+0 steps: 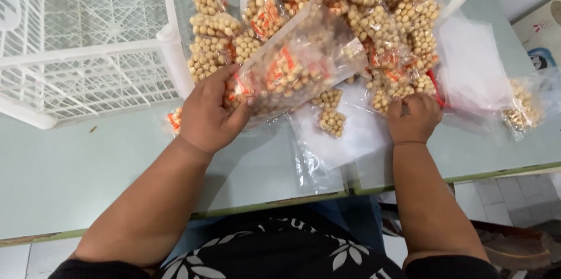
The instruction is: Packing small individual snack bags into a larger plastic bag for bulk distribution.
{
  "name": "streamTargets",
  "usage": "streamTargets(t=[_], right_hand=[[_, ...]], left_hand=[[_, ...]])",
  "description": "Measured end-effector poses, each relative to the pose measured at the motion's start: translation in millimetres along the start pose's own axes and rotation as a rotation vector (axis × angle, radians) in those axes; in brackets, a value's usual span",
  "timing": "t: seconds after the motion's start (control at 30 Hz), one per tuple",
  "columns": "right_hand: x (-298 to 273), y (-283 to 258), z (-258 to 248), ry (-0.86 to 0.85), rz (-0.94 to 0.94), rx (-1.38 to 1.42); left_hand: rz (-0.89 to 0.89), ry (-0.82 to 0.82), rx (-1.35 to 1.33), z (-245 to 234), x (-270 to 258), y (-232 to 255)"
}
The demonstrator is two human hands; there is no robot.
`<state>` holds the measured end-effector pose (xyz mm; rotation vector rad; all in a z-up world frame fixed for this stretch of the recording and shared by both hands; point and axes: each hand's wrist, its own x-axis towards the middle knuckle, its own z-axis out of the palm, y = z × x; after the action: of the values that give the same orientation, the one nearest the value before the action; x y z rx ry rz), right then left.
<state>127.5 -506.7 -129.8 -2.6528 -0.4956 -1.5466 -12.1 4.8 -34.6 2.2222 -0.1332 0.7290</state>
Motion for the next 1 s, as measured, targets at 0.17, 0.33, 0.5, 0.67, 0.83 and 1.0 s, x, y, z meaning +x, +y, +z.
streamTargets(t=[0.17,0.33,0.5,0.67,0.83,1.0], right_hand=[[12,-10,-7,-0.020,0.061,0.050],[7,-12,-6,-0.062,0.141,0.051],[20,-19,-26,0.115,0.115,0.214],[74,-51,-99,-0.048,0.078,0.190],[160,-73,-149,-0.886,0.860,0.361],[184,-80,-143,-1.600,0.986,0.375]], left_hand=[[-0.060,-0.004,-0.052,-6,4,9],[-0.056,0.006,-0.061,-6,7,11],[-0.066,0.038,-0.108,-9,4,14],[-0.056,0.000,0.006,-11,4,12],[-0.045,0.020,0.012,-5,1,4],[-0.013,-0.001,0.025,-6,1,2]])
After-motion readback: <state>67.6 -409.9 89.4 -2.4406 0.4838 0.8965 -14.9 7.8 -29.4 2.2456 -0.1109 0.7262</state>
